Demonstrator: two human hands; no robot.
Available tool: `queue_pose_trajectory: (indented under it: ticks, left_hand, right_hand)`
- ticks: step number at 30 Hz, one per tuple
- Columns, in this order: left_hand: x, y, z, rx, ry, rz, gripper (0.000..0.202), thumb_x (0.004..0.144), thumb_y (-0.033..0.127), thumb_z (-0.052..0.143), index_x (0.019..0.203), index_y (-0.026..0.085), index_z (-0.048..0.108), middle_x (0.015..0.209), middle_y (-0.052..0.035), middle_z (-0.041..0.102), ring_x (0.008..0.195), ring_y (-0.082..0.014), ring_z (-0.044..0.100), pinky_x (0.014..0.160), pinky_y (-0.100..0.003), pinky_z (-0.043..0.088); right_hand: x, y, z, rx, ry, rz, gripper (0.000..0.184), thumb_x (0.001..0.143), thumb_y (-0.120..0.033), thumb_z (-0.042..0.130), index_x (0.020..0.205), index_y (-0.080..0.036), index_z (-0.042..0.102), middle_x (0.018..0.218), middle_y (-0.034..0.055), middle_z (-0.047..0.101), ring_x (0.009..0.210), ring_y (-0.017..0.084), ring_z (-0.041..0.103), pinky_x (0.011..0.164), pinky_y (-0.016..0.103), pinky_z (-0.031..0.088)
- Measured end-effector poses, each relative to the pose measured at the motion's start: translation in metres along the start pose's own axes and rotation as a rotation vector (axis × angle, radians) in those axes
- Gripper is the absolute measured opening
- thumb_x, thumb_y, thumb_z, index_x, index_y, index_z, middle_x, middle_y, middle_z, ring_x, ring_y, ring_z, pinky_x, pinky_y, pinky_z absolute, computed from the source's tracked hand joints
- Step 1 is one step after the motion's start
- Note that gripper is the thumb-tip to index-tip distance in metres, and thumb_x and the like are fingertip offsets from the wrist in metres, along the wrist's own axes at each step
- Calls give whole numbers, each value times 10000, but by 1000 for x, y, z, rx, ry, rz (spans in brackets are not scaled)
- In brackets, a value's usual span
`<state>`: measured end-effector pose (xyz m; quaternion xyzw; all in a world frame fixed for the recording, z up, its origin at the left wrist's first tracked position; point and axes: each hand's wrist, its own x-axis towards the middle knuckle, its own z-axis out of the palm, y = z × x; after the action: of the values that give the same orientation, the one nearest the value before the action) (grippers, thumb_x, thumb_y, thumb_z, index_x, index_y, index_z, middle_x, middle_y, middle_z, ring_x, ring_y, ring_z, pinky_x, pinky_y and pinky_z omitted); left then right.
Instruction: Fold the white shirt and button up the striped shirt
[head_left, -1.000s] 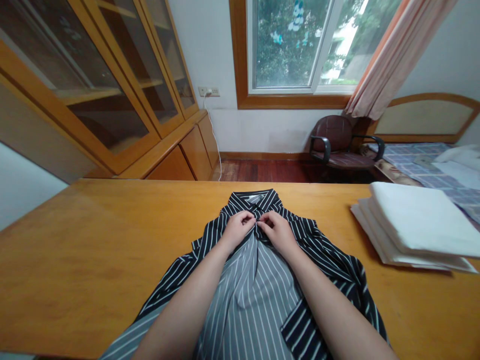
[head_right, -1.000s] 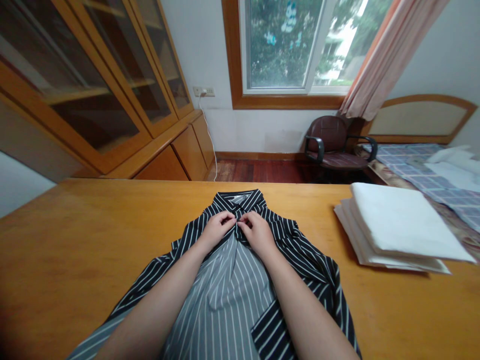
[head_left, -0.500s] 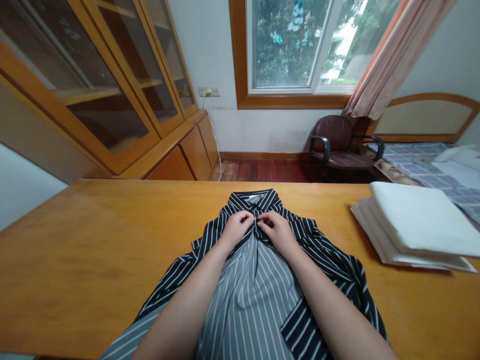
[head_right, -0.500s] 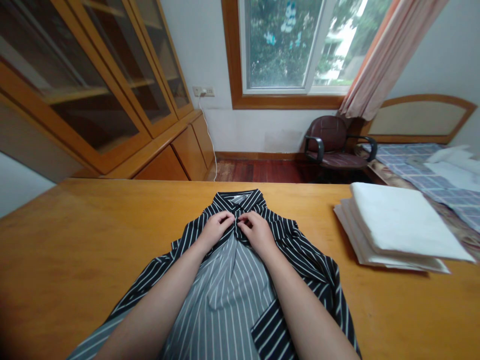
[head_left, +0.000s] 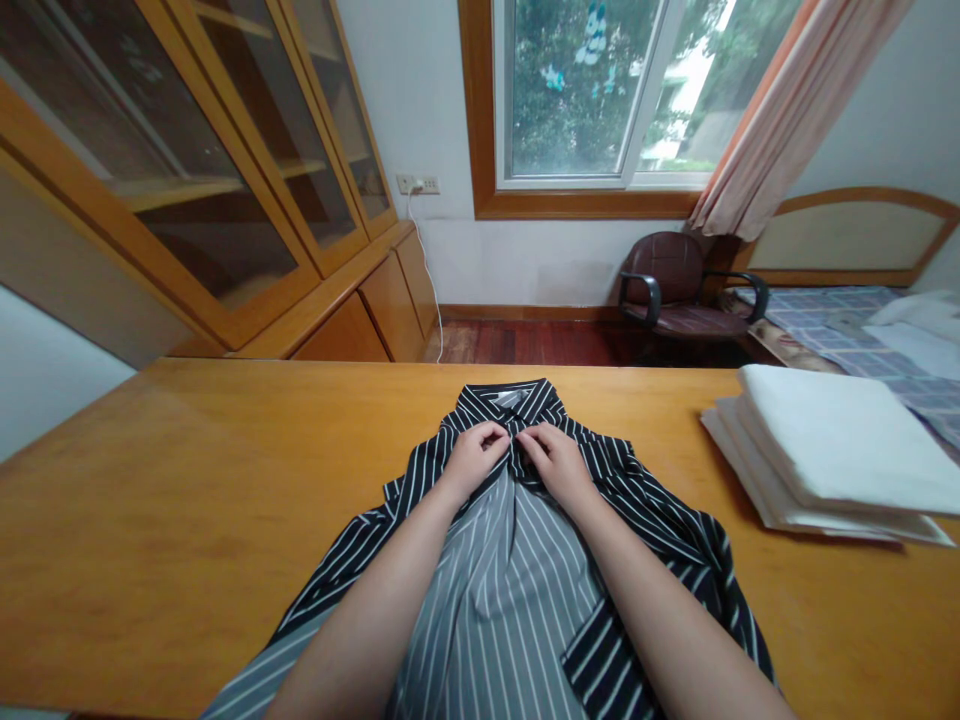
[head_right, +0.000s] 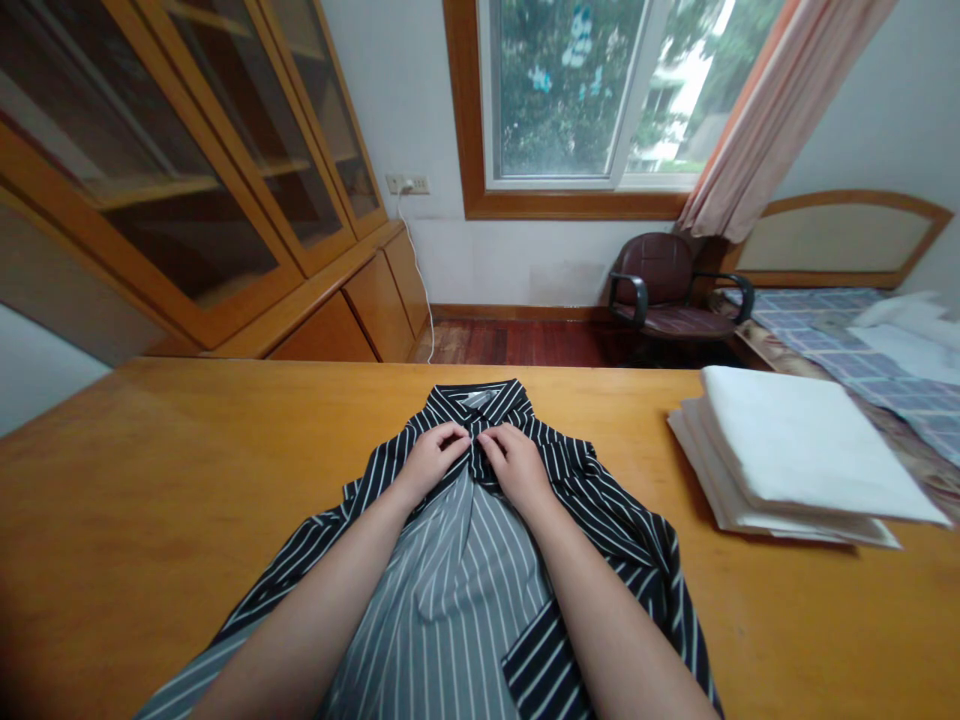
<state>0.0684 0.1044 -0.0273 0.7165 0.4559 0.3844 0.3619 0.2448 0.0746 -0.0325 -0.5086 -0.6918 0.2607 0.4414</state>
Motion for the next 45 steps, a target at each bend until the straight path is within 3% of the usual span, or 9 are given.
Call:
queue_pose_trajectory:
  ticks: [9,14,19,26,31,35,40,45]
  left_hand:
    - [1,-2,1,98,72,8,221,897,245,500,728,197,636,788,-14,670,794,-176,620,774,-282,466]
    - [1,-10,-2,367,115,77,181,855,148,535,857,215,703,911,-45,716,936,-237,607,907,-382,466]
    - [1,-21,-3,517,104,145,253,846,144,546,1005,213,729,1116,-77,699,1102,-262,586,1010,-432,458]
    - [3,-26,0,709,29,146,337,909,215,516,1207,214,673,1332,-87,626,1292,-274,515,1157,-495,328]
    - [7,-22,-4,808,-70,60,385,958,274,441,1293,214,620,1415,-56,571,1368,-244,448,1204,-467,250]
    - [13,-23,-8,870,-94,19,418,971,298,402,1334,205,588,1458,-50,527,1400,-253,411,1218,-464,215]
    - [25,-32,-14,860,-147,34,441,979,307,385,1371,193,550,1486,-53,495,1420,-248,382,1221,-455,205]
    - [44,-38,-21,773,-177,60,434,970,299,417,1363,178,555,1471,-69,511,1412,-263,386,1215,-480,207]
  right_hand:
    - [1,3,1,-52,80,23,181,951,-278,508,904,-230,676,919,48,701,878,211,645,817,325,487]
    - [2,4,1,-150,23,34,171,924,-199,525,929,-223,694,957,51,718,930,217,639,868,351,481]
    - [1,10,4,-286,-28,-56,205,895,-148,548,950,-221,731,962,68,712,981,237,606,926,392,475]
    - [-1,7,4,-442,-137,-85,293,876,-179,593,1137,-219,719,1216,93,657,1144,255,569,1034,410,441]
    - [3,-9,-20,-555,-356,-49,406,880,-257,605,1273,-169,655,1365,118,591,1262,263,530,1102,390,392]
    - [6,-5,-53,-605,-470,-60,393,883,-284,609,1257,-179,670,1318,117,626,1201,262,587,1068,376,429]
    - [3,23,-79,-617,-479,-111,461,851,-359,685,1292,-231,646,1373,103,593,1254,282,556,1075,414,427]
    - [5,37,-73,-733,-374,-115,378,937,-327,585,1305,-252,632,1424,110,546,1277,290,529,1057,456,422]
